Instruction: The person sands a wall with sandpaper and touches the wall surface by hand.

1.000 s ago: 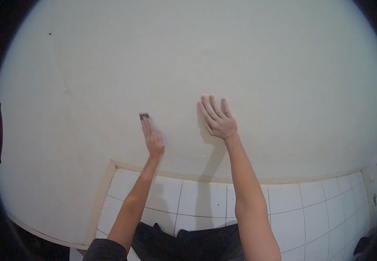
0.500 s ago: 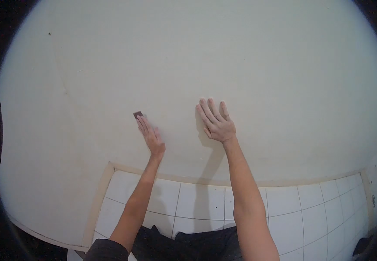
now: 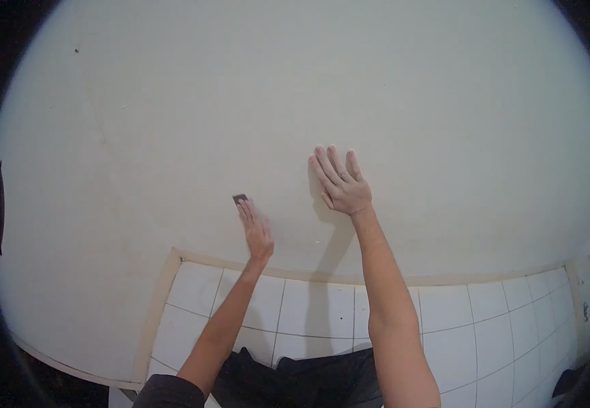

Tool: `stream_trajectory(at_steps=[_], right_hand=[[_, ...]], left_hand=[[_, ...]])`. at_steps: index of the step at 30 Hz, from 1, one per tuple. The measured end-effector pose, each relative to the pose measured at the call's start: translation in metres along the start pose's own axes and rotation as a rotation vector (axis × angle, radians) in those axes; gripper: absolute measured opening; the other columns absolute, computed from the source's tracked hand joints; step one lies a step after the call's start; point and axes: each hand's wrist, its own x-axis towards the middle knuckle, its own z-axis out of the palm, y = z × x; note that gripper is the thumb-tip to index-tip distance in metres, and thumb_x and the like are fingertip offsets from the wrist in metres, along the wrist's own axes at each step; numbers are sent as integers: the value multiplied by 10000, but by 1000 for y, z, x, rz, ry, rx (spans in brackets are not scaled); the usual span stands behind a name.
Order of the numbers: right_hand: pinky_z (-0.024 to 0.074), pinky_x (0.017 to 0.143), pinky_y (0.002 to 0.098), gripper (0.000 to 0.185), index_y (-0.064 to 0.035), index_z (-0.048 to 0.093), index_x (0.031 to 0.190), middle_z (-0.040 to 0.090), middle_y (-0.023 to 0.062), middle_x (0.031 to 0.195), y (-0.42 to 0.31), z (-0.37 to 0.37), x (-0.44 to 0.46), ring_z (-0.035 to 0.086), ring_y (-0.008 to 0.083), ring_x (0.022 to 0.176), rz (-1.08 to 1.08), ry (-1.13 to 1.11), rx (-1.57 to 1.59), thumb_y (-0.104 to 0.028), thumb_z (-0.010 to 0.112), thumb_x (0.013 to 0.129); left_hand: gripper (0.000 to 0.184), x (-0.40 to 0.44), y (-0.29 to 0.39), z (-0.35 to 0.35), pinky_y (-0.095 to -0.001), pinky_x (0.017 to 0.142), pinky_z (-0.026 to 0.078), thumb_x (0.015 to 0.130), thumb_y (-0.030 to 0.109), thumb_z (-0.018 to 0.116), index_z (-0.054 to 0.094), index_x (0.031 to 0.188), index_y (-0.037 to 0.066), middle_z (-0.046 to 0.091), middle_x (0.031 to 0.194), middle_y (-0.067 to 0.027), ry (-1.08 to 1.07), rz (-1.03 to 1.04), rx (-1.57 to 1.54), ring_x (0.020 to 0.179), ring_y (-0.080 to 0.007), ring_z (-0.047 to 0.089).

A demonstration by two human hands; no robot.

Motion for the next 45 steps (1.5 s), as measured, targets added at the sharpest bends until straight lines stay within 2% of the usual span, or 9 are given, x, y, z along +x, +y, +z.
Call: stream_trajectory(at_steps=[4,7,15,22,28,31,40,43,45], right_hand=[[181,1296,531,649,-173,446,1575,414,18,1646,1,0,0,370,233,1526,7,14,2,-379,400,961],[187,1293,530,652,-173,450,1573,414,21,1646,0,-3,1,370,231,1525,6,-8,-14,-389,402,959],[181,1292,536,668,-165,455,1570,420,22,1643,0,0,0,361,237,1532,10,-12,51,-363,451,932],[174,1296,535,665,-176,444,1576,412,16,1647,1,4,0,353,233,1535,9,-1,-11,-360,428,938],[179,1295,536,680,-174,434,1582,401,16,1654,2,4,1,342,232,1541,12,-21,-13,-370,427,930],[180,1293,539,671,-174,423,1588,396,18,1657,2,8,1,333,231,1545,16,-16,-13,-374,408,948],[169,1291,540,645,-146,433,1583,409,47,1649,1,6,3,344,260,1542,36,1,120,-260,469,949],[178,1289,536,655,-162,417,1588,392,23,1658,1,5,4,333,230,1546,16,-1,20,-297,462,949],[176,1290,535,666,-156,419,1585,393,25,1658,2,8,3,332,232,1545,17,-11,50,-310,474,939]], left_hand=[[731,71,26,-24,-561,1274,67,1013,177,467,149,1626,-63,123,1704,-280,167,22,-3,1583,-459,77],[715,84,33,-25,-556,1274,61,1019,174,455,156,1627,-56,120,1707,-274,226,-11,-23,1586,-449,73],[749,-5,8,-2,-562,1276,69,1014,159,479,111,1625,-70,95,1705,-283,-35,-36,-22,1577,-476,67],[745,56,29,-23,-570,1273,88,999,151,489,148,1624,-67,119,1702,-283,-1,74,-3,1576,-478,72],[697,137,51,-13,-549,1273,100,1002,177,433,211,1635,-14,200,1712,-210,285,139,82,1596,-375,140],[659,137,49,-4,-533,1270,144,965,140,450,332,1589,-36,325,1671,-195,422,184,102,1566,-376,251],[645,134,44,-5,-520,1266,180,950,124,448,374,1571,-36,367,1657,-166,407,307,238,1556,-354,283],[638,132,38,-6,-540,1269,151,954,115,434,367,1568,-44,347,1664,-171,292,386,209,1568,-377,240],[656,131,37,-3,-546,1273,128,970,121,422,299,1594,-44,284,1685,-194,237,317,246,1578,-390,197]])
